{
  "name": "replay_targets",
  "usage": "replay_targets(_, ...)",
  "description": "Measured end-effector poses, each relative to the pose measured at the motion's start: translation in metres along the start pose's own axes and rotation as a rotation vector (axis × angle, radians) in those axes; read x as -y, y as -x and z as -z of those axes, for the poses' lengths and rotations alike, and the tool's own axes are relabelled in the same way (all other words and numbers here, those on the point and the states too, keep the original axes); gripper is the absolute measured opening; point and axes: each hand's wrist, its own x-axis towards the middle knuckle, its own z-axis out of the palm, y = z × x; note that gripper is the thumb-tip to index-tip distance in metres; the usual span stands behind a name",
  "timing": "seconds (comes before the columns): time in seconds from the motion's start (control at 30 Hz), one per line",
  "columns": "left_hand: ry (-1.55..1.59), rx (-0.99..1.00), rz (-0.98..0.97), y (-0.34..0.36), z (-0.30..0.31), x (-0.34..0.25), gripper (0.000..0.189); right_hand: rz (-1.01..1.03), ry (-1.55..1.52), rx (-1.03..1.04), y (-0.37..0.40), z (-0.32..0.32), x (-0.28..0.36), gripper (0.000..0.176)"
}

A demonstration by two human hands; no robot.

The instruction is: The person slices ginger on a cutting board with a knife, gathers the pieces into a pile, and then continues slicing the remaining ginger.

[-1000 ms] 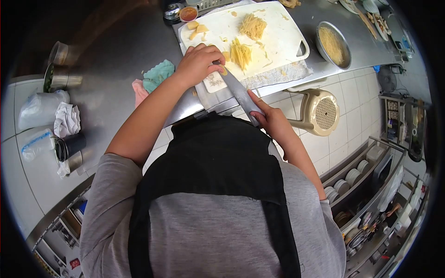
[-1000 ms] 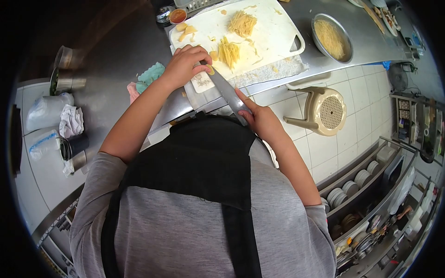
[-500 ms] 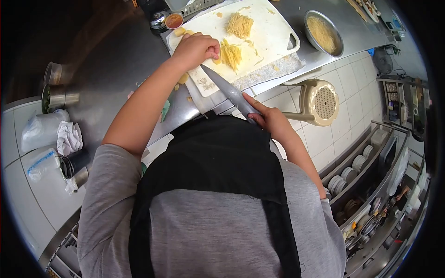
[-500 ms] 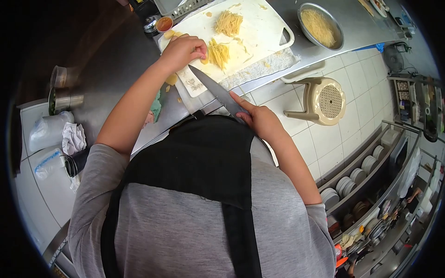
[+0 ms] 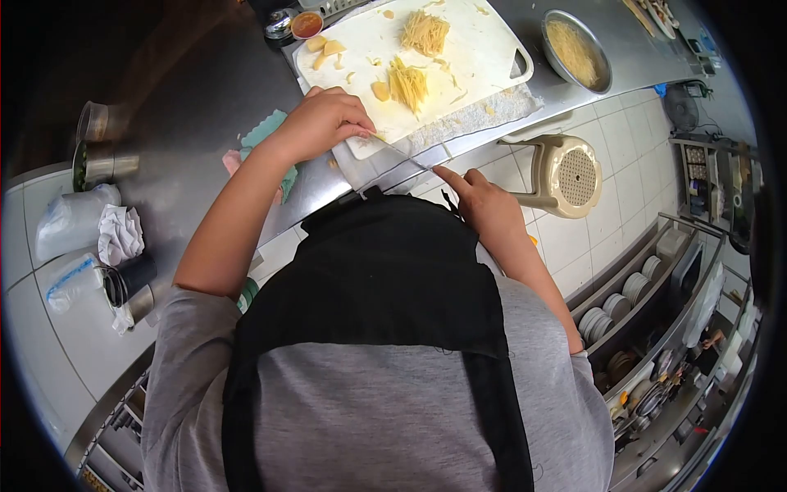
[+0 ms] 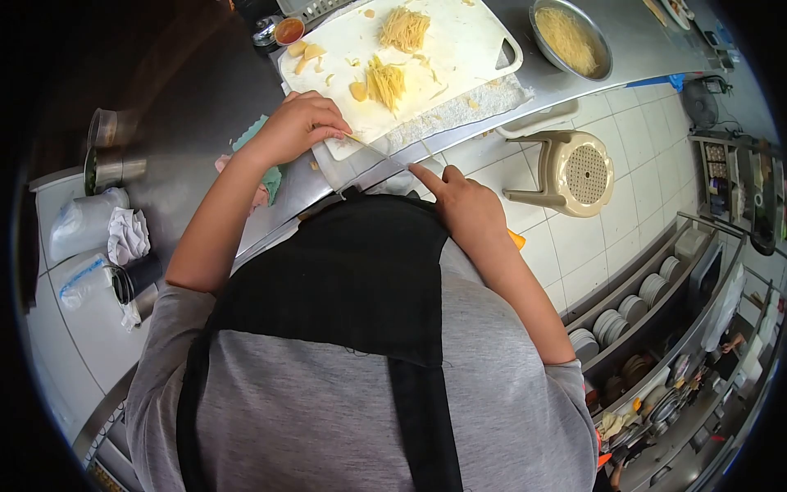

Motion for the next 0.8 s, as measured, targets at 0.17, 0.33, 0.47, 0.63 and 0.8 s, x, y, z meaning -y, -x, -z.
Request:
replay_targets(0.17,0.321,-0.195,0.098,0.007,-0.007,0.006,0.016,0.011,-0.011,-0.018,0.005,0.002,-0.003,0.064)
replay_targets(0.33,0.279,-0.157,0.248,-0.011,0.016,0.001,0.017,-0.037,-0.08,0.038,0.021,0.009,-0.012,0.063)
replay_targets(0.47,0.18,-0.057,0.213,-0.043,0.027,0.007,0.016,-0.082,-0.156,0.024,0.04,0.01,-0.023,0.059)
replay_targets(0.63,0.055,-0.018,0.167,-0.075,0.022,0.018,0.016,-0.116,-0.301,-0.026,0.06,0.013,-0.028,0.058)
replay_targets(0.8,0.109,-0.097,0.114,-0.074,0.007,0.023,0.015,-0.229,-0.465,-0.027,0.076,0.021,-0.027,0.057)
